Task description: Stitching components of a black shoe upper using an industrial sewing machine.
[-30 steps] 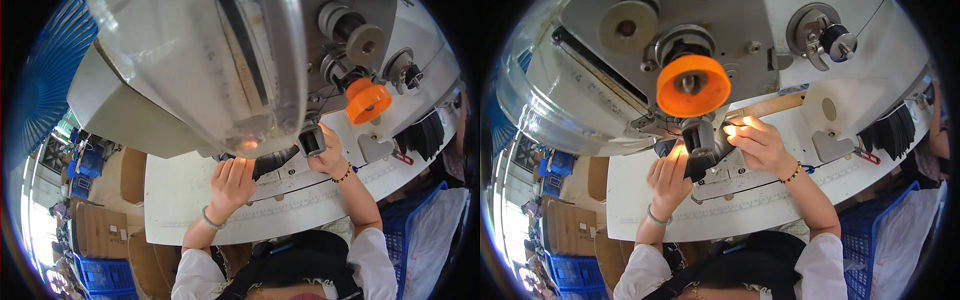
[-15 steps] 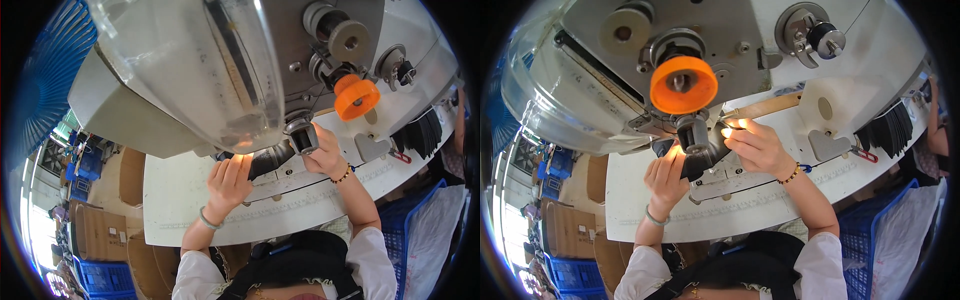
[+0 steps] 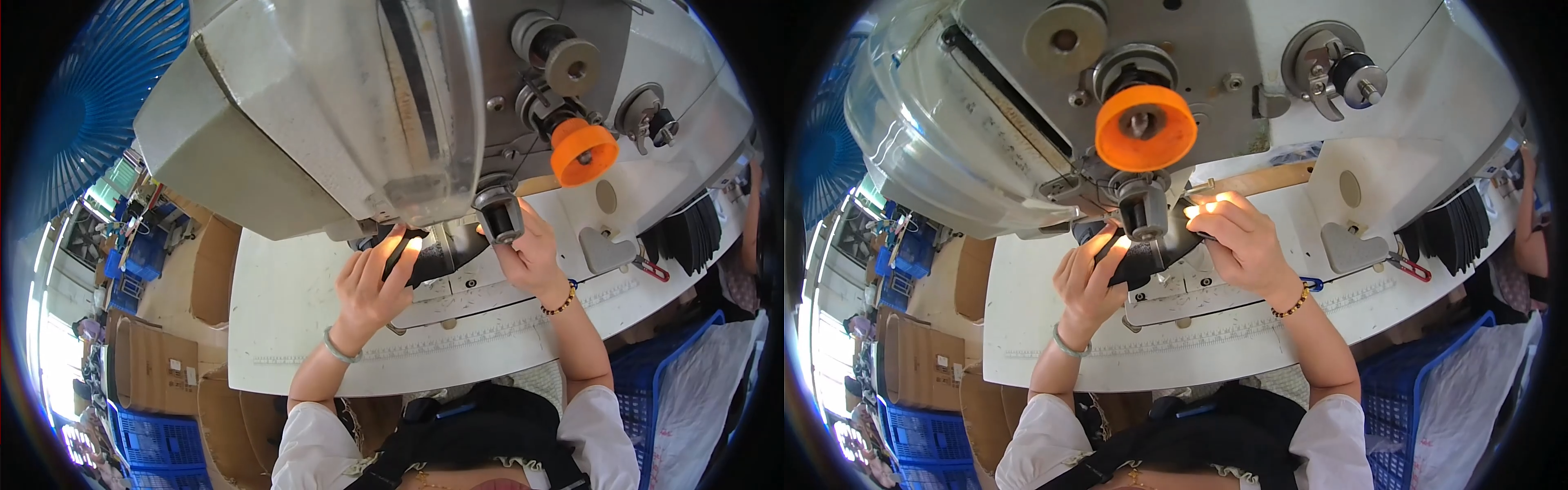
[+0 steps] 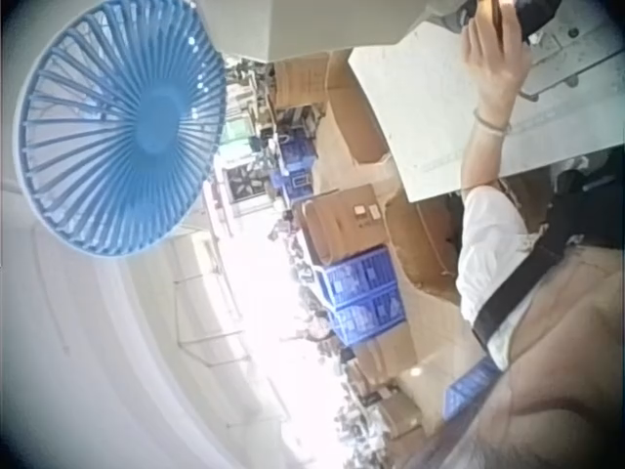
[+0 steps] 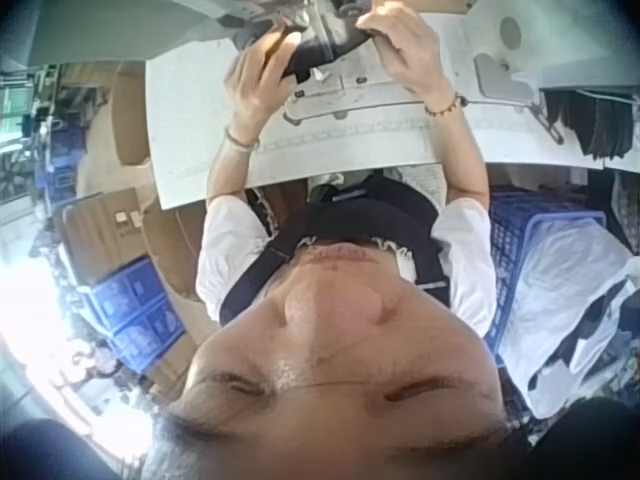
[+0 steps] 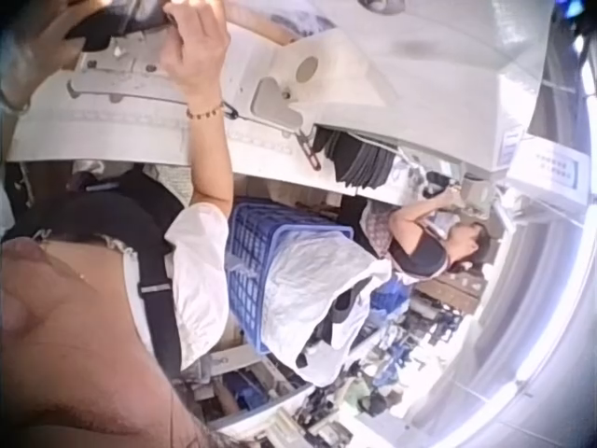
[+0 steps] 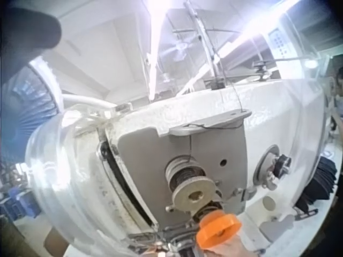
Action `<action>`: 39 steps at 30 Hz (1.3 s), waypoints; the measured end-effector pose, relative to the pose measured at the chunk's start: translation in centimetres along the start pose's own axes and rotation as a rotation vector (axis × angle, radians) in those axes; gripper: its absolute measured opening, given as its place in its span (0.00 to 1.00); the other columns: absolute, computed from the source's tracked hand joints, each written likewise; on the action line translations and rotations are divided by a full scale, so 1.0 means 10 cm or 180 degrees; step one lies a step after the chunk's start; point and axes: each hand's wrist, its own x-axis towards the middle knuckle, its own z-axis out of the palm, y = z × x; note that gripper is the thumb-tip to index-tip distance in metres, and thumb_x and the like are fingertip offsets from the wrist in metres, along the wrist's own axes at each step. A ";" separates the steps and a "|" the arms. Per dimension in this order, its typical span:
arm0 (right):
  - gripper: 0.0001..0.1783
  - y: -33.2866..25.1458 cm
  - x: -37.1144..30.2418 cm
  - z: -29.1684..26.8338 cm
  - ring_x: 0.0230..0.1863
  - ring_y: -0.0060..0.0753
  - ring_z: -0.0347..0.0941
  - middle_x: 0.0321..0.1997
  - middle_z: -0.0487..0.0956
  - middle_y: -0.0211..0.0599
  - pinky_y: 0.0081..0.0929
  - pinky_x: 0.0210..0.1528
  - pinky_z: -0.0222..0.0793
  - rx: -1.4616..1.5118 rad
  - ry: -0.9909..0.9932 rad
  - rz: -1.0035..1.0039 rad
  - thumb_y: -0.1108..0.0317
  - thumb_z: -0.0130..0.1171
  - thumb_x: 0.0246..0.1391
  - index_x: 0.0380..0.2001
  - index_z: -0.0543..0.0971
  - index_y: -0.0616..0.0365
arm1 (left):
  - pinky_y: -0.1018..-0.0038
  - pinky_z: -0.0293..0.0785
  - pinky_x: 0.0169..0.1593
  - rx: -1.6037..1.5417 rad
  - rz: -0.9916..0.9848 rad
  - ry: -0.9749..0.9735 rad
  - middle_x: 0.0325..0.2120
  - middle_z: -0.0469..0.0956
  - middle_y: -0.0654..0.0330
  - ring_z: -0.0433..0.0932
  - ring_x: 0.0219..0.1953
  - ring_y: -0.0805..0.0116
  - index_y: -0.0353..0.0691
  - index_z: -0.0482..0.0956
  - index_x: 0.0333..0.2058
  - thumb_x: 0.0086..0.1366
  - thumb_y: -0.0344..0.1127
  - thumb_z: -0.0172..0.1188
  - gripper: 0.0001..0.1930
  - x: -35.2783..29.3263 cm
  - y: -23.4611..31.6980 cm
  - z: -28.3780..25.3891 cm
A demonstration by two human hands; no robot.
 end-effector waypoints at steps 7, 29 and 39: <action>0.17 -0.05 0.02 0.01 0.32 0.38 0.71 0.30 0.75 0.36 0.27 0.32 0.67 0.0213 0.0048 0.0485 0.86 0.49 0.30 0.28 0.74 0.59 | 0.81 0.63 0.21 -0.0082 -0.0169 -0.0044 0.31 0.76 0.58 0.71 0.21 0.74 0.40 0.77 0.31 0.27 0.21 0.51 0.24 0.03 -0.01 0.00; 0.14 0.07 0.02 0.03 0.32 0.38 0.73 0.28 0.75 0.34 0.26 0.28 0.69 0.0087 0.0089 -0.0080 0.86 0.52 0.28 0.25 0.74 0.60 | 0.82 0.56 0.18 0.0113 0.0188 -0.0109 0.26 0.73 0.66 0.63 0.16 0.78 0.41 0.75 0.23 0.35 0.21 0.53 0.12 0.05 -0.03 0.01; 0.14 0.04 0.03 0.02 0.31 0.37 0.72 0.29 0.75 0.34 0.26 0.28 0.68 0.0010 0.0075 -0.0067 0.86 0.52 0.28 0.25 0.74 0.60 | 0.82 0.57 0.18 0.0065 0.0206 -0.0130 0.26 0.73 0.67 0.63 0.16 0.77 0.40 0.75 0.23 0.33 0.22 0.53 0.13 0.04 -0.03 0.00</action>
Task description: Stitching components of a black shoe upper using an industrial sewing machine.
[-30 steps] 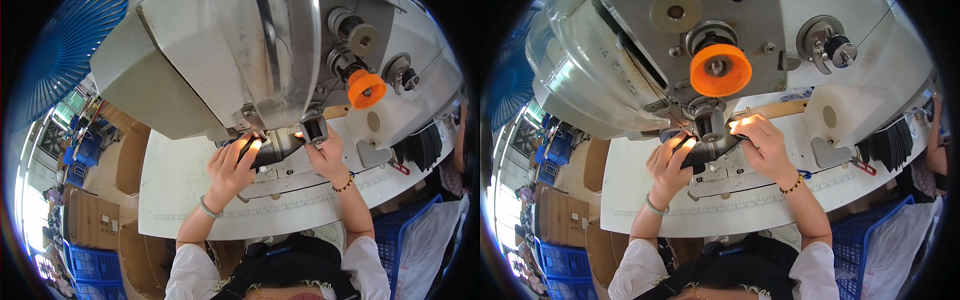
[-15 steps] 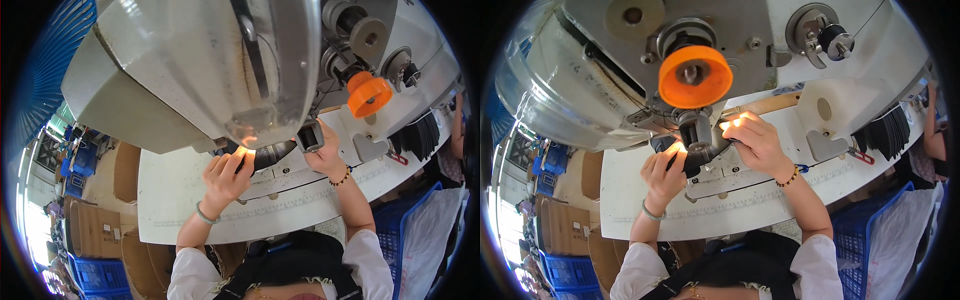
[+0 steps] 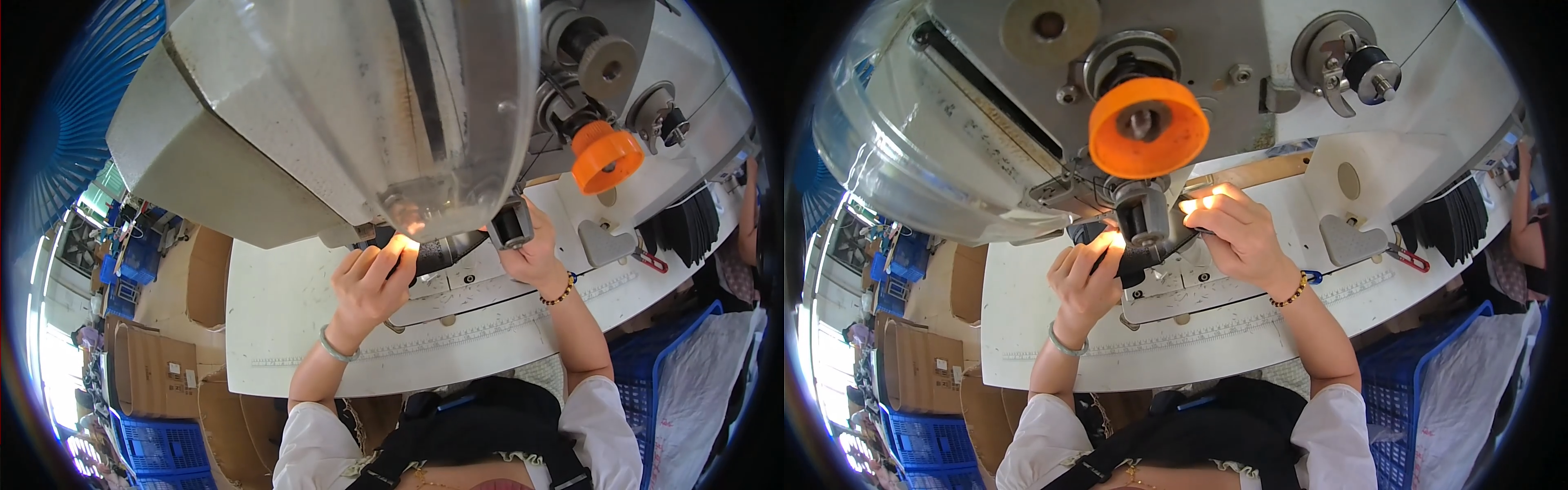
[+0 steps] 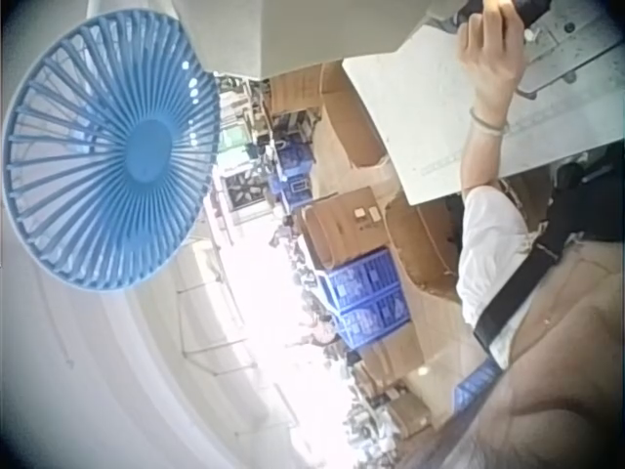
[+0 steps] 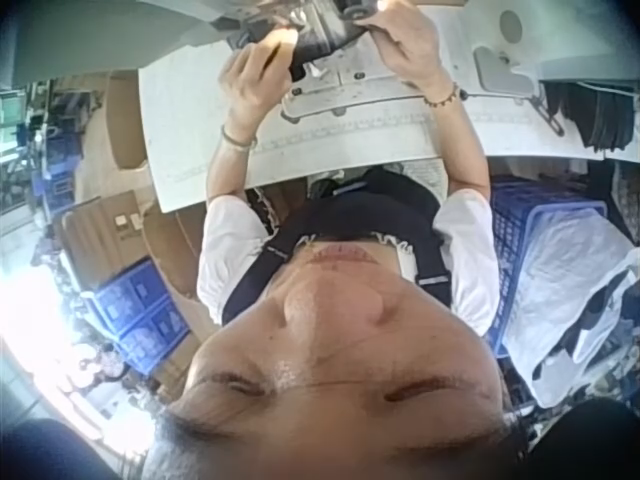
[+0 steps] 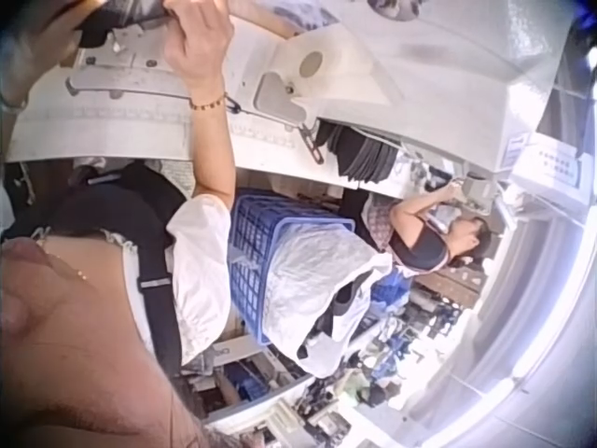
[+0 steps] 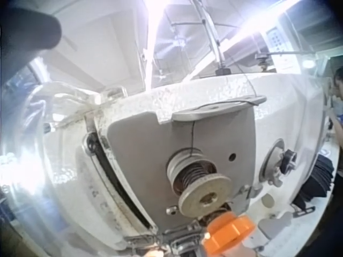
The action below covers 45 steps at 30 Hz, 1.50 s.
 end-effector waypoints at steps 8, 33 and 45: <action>0.14 0.00 0.00 0.00 0.28 0.36 0.70 0.28 0.75 0.36 0.25 0.29 0.66 0.0229 -0.0075 0.0409 0.85 0.51 0.30 0.26 0.73 0.60 | 0.81 0.60 0.19 -0.0101 -0.0198 0.0155 0.26 0.74 0.65 0.66 0.17 0.76 0.40 0.75 0.25 0.32 0.21 0.53 0.15 0.03 0.01 0.04; 0.16 -0.02 0.05 0.06 0.25 0.32 0.67 0.25 0.70 0.35 0.23 0.26 0.64 0.0278 0.0113 0.0667 0.85 0.50 0.32 0.28 0.77 0.60 | 0.79 0.61 0.20 -0.0408 -0.0365 0.0393 0.27 0.76 0.66 0.69 0.19 0.73 0.42 0.78 0.26 0.25 0.26 0.50 0.20 -0.14 -0.15 0.22; 0.12 0.00 0.05 0.05 0.24 0.32 0.69 0.28 0.73 0.38 0.22 0.25 0.65 0.0160 -0.0014 0.0679 0.86 0.50 0.33 0.26 0.75 0.64 | 0.79 0.62 0.21 -0.0423 -0.0389 0.0658 0.24 0.76 0.65 0.71 0.21 0.71 0.41 0.78 0.22 0.24 0.25 0.50 0.18 -0.14 -0.20 0.32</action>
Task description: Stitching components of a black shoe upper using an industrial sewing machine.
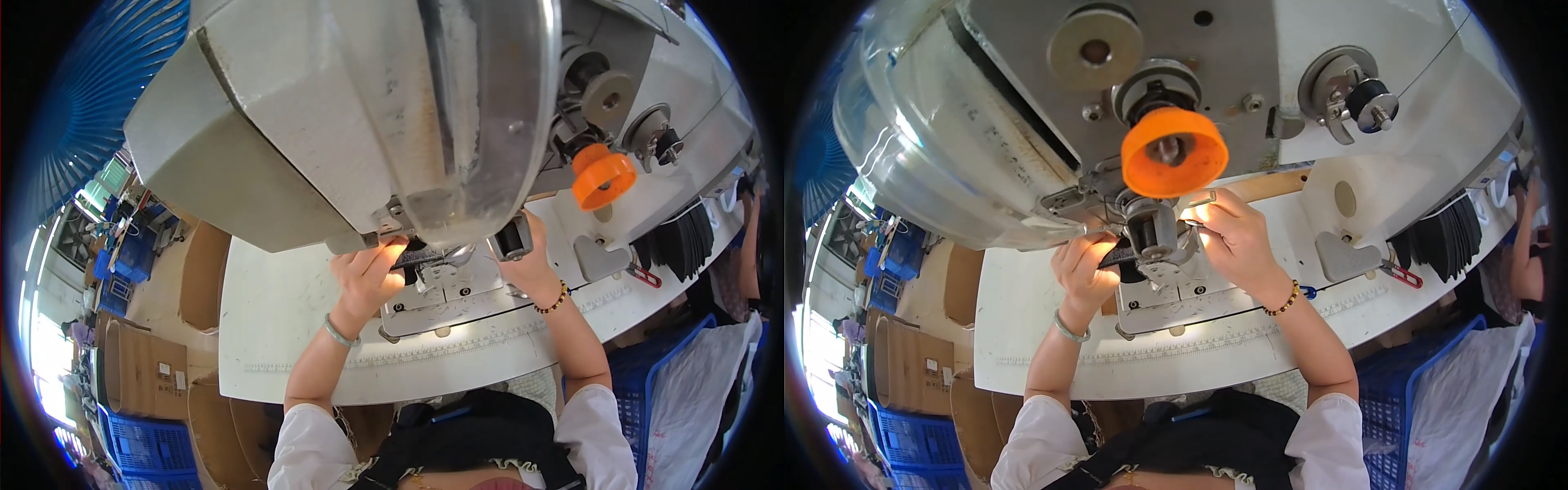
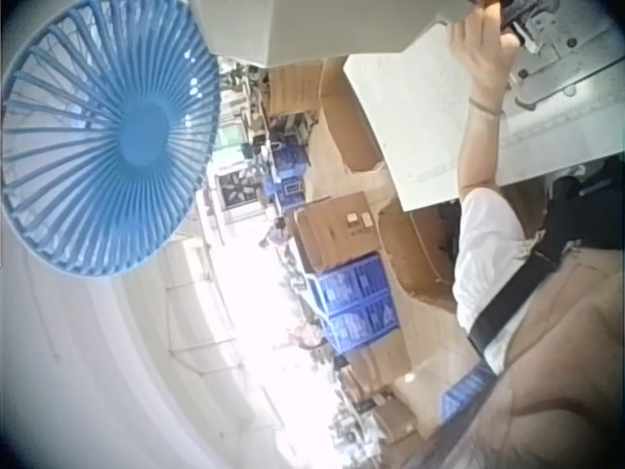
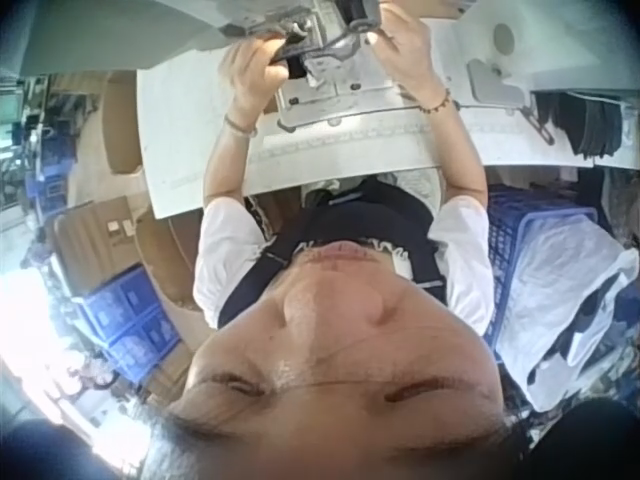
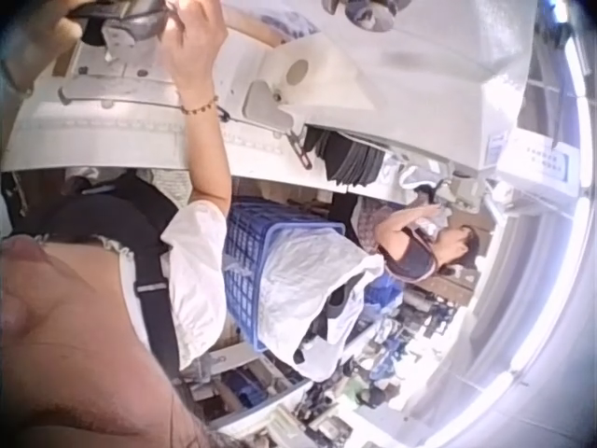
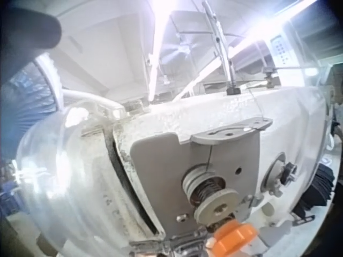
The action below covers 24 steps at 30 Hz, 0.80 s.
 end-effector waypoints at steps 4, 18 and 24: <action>0.10 0.03 0.00 0.03 0.26 0.35 0.71 0.30 0.73 0.39 0.22 0.27 0.66 0.0238 0.0007 0.0212 0.86 0.49 0.35 0.25 0.73 0.66 | 0.75 0.67 0.23 0.0011 -0.0036 0.0017 0.21 0.74 0.60 0.73 0.20 0.65 0.38 0.74 0.19 0.28 0.21 0.57 0.12 0.04 0.02 0.03; 0.09 0.16 -0.04 0.08 0.27 0.36 0.70 0.32 0.73 0.39 0.22 0.30 0.65 0.0389 -0.0111 0.0424 0.86 0.46 0.38 0.27 0.71 0.67 | 0.74 0.67 0.27 -0.0017 -0.0179 -0.0036 0.19 0.74 0.58 0.72 0.21 0.61 0.36 0.75 0.19 0.30 0.19 0.54 0.11 0.04 -0.06 0.06; 0.10 0.17 -0.06 0.11 0.28 0.35 0.71 0.34 0.74 0.39 0.22 0.31 0.66 0.0614 0.0032 0.0591 0.86 0.46 0.38 0.28 0.71 0.68 | 0.74 0.68 0.27 -0.0116 -0.0200 -0.0105 0.19 0.74 0.58 0.73 0.21 0.62 0.36 0.75 0.19 0.31 0.19 0.55 0.11 0.10 -0.02 0.04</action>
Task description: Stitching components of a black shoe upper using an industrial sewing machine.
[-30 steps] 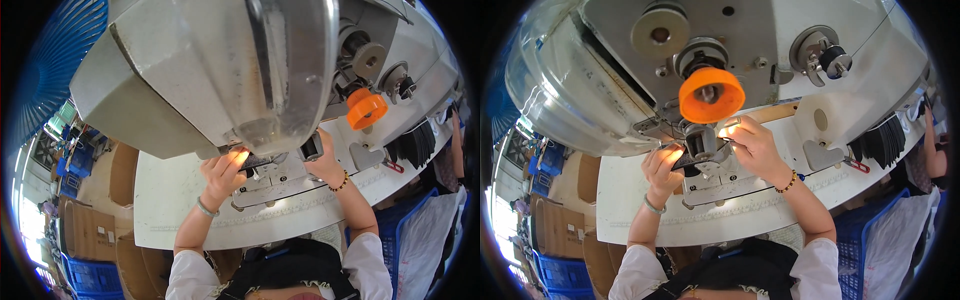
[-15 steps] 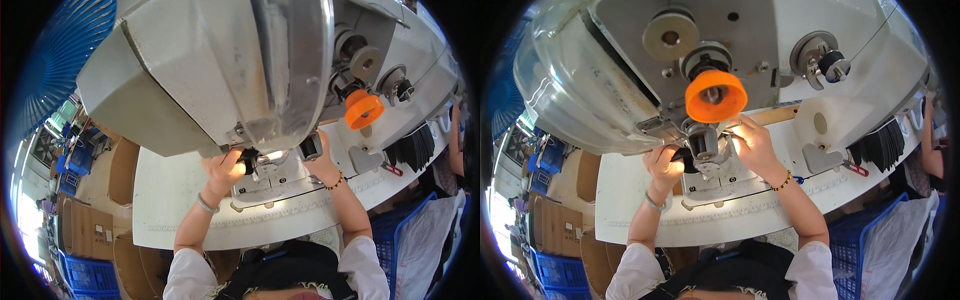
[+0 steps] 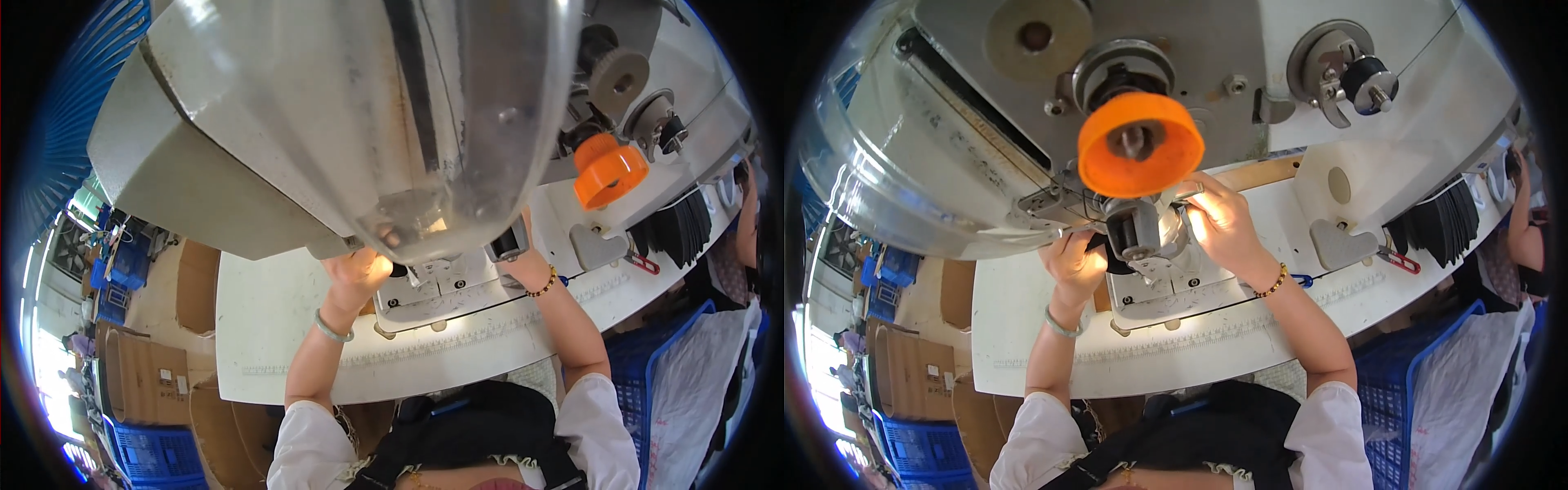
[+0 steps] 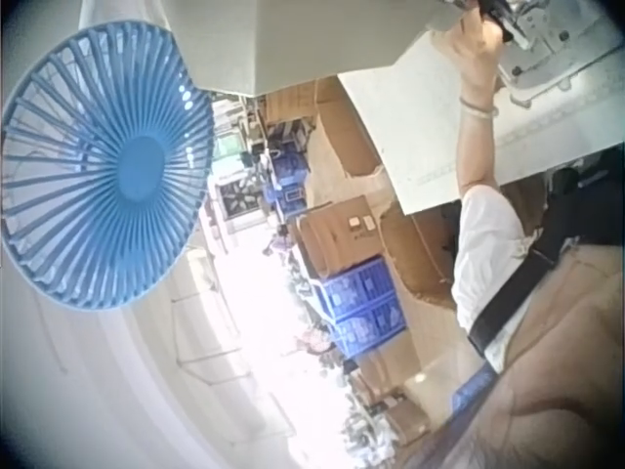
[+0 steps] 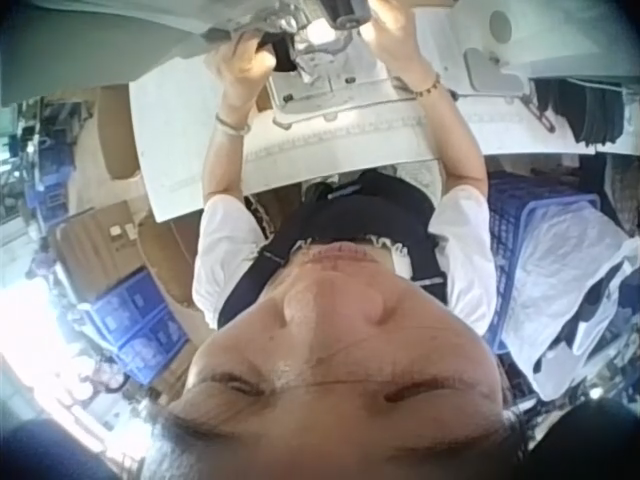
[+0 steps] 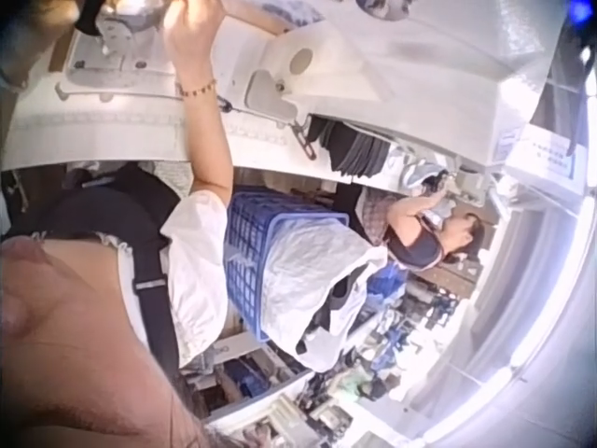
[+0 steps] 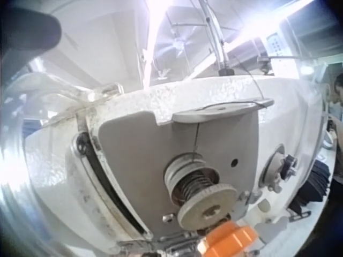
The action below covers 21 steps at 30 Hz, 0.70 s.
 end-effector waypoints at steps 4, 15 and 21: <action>0.10 -0.03 0.01 -0.04 0.31 0.35 0.72 0.35 0.74 0.40 0.22 0.33 0.67 -0.0232 -0.0164 -0.0196 0.87 0.46 0.38 0.28 0.71 0.68 | 0.75 0.67 0.25 0.0017 -0.0055 -0.0008 0.20 0.74 0.58 0.73 0.20 0.63 0.36 0.76 0.20 0.30 0.19 0.56 0.11 -0.03 0.00 -0.01; 0.14 0.01 -0.02 0.03 0.36 0.32 0.74 0.37 0.75 0.40 0.21 0.39 0.68 -0.0188 0.0064 -0.0160 0.85 0.49 0.41 0.35 0.72 0.67 | 0.64 0.66 0.37 0.0152 -0.0477 -0.0187 0.28 0.75 0.62 0.73 0.32 0.60 0.42 0.78 0.25 0.33 0.25 0.55 0.14 -0.21 -0.10 0.08; 0.20 0.13 0.18 0.16 0.38 0.27 0.72 0.36 0.75 0.40 0.21 0.41 0.67 0.0951 0.0345 0.1760 0.83 0.53 0.42 0.42 0.70 0.62 | 0.63 0.66 0.47 0.0351 -0.0332 -0.0656 0.39 0.73 0.57 0.72 0.42 0.57 0.40 0.76 0.34 0.42 0.33 0.60 0.17 -0.36 -0.57 0.36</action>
